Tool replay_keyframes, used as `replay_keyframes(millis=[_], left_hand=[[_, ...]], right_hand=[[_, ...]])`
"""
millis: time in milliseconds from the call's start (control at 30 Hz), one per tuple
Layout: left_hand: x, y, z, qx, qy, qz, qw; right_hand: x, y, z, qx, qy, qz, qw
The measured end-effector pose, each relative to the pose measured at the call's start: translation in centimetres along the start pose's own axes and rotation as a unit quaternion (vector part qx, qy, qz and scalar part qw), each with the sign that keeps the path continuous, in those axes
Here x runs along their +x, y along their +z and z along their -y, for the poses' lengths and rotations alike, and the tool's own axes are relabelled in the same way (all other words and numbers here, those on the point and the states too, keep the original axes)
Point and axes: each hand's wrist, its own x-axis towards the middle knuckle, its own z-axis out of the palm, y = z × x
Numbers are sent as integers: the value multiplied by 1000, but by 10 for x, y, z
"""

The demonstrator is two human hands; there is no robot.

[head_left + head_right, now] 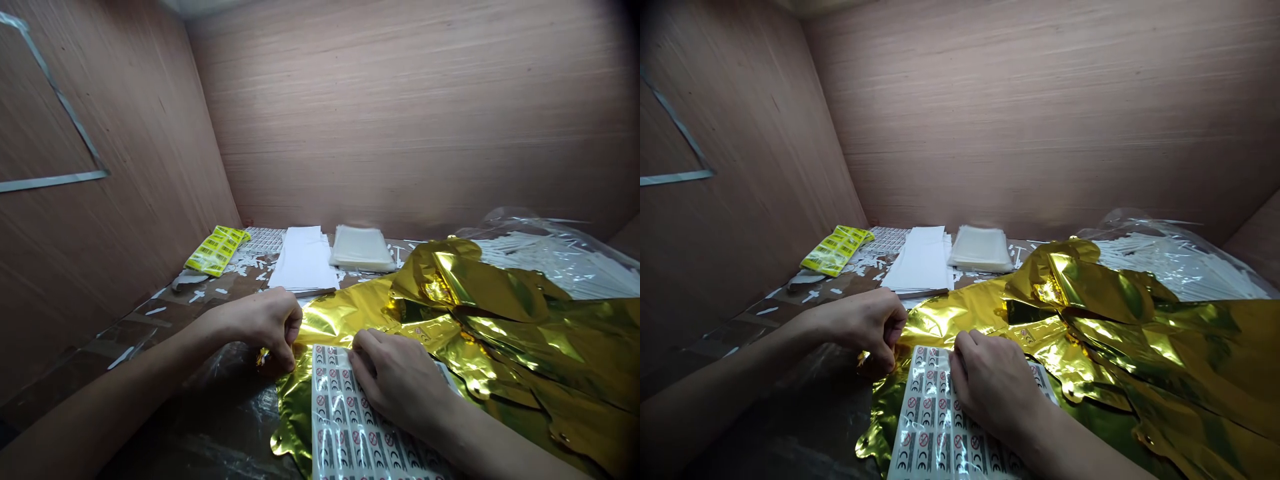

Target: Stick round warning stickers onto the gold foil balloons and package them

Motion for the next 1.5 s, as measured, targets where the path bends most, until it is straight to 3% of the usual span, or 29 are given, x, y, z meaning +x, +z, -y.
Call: replay_keyframes(millis=[267,500,667,833,933,1067,1167,1233,1333,1400,1500], left_hand=[[-3,0,-11,46,-33,-39,998],[11,5,17,14,-53,-20,998],[18,4,31,-65,29,4,997],[21,12,17,-199,139,-110,964],[23,31,1,-264,194,-117,938],[29,46,2,-334,235,-79,910],[28,37,17,-372,250,-64,891],[20,27,17,-371,265,-26,890],[4,21,-10,-332,301,47,893],[-2,29,-40,-237,390,86,886],[9,57,-83,-194,506,129,831]], right_hand=[[1,0,0,12,-2,-14,1000],[2,-2,1,21,0,-16,1000],[1,-2,2,23,2,-23,999],[5,-4,-1,40,-9,-43,998],[15,-8,-2,51,-20,-69,996],[34,-31,-1,62,-54,-88,993],[50,-62,-6,77,-61,-116,988],[60,-85,-13,93,-50,-143,984],[70,-111,-26,118,-28,-172,978],[72,-118,-32,128,-28,-173,976],[71,-117,-34,130,-48,-156,978]])
